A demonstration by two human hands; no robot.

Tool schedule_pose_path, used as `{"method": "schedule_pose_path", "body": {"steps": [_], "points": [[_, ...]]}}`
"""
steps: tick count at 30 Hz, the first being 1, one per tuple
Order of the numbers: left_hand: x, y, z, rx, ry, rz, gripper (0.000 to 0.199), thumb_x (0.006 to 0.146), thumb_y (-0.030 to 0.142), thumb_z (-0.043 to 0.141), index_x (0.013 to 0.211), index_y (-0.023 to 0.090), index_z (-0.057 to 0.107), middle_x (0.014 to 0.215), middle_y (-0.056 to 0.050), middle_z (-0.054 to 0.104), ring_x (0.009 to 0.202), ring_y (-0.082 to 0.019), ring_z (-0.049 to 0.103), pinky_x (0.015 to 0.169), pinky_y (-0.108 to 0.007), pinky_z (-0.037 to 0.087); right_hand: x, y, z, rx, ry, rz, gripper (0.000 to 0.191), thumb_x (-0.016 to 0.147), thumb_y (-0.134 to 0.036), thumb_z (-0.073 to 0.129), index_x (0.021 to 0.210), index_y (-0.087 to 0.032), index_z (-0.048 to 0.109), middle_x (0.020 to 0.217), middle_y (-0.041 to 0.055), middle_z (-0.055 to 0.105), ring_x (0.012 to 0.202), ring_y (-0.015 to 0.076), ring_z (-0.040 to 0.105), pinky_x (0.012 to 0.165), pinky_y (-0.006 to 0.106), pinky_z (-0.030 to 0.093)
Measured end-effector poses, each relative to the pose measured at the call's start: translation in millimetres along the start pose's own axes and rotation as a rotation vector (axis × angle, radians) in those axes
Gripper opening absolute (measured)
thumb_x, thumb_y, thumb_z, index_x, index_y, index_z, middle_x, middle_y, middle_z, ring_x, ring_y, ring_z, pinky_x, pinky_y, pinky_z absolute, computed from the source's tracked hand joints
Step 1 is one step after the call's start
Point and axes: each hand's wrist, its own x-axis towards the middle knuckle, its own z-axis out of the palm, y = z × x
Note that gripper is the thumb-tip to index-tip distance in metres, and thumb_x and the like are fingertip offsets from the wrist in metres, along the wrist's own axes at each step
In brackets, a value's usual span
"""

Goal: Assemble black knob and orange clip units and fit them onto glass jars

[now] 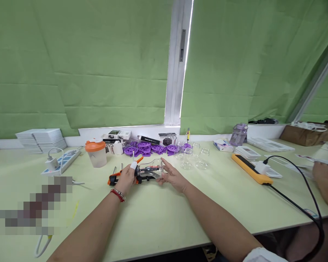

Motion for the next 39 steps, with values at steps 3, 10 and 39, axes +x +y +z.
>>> {"method": "schedule_pose_path", "body": {"steps": [3,10,39], "points": [[-0.7,0.5,0.6,0.001,0.002,-0.006,0.039,0.080,0.057,0.044,0.066,0.023,0.035,0.042,0.010,0.024,0.034,-0.007,0.024,0.038,-0.021,0.017,1.6,2.0,-1.1,-0.059,0.030,-0.002,0.082,0.078,-0.045,0.065,0.145,-0.033,0.018,0.123,0.0118,0.048,0.074,0.0164,0.067,0.071,0.037,0.052],[-1.3,1.5,0.5,0.019,-0.001,-0.020,0.040,0.080,0.059,0.043,0.063,0.022,0.036,0.041,0.010,0.024,0.034,-0.007,0.023,0.038,-0.021,0.017,3.7,4.5,-1.3,-0.067,0.060,0.018,0.090,0.074,-0.050,0.067,0.144,-0.019,0.020,0.082,0.0030,0.060,0.068,0.0192,0.066,0.064,0.036,0.052],[-4.4,5.8,1.8,0.014,0.013,-0.014,0.040,0.081,0.057,0.043,0.062,0.023,0.032,0.040,0.009,0.023,0.034,-0.008,0.023,0.040,-0.023,0.017,3.3,3.3,-2.7,-0.099,0.060,-0.047,0.072,0.078,-0.043,0.064,0.140,-0.034,0.029,0.118,0.0078,0.042,0.071,0.0129,0.062,0.063,0.032,0.050]]}}
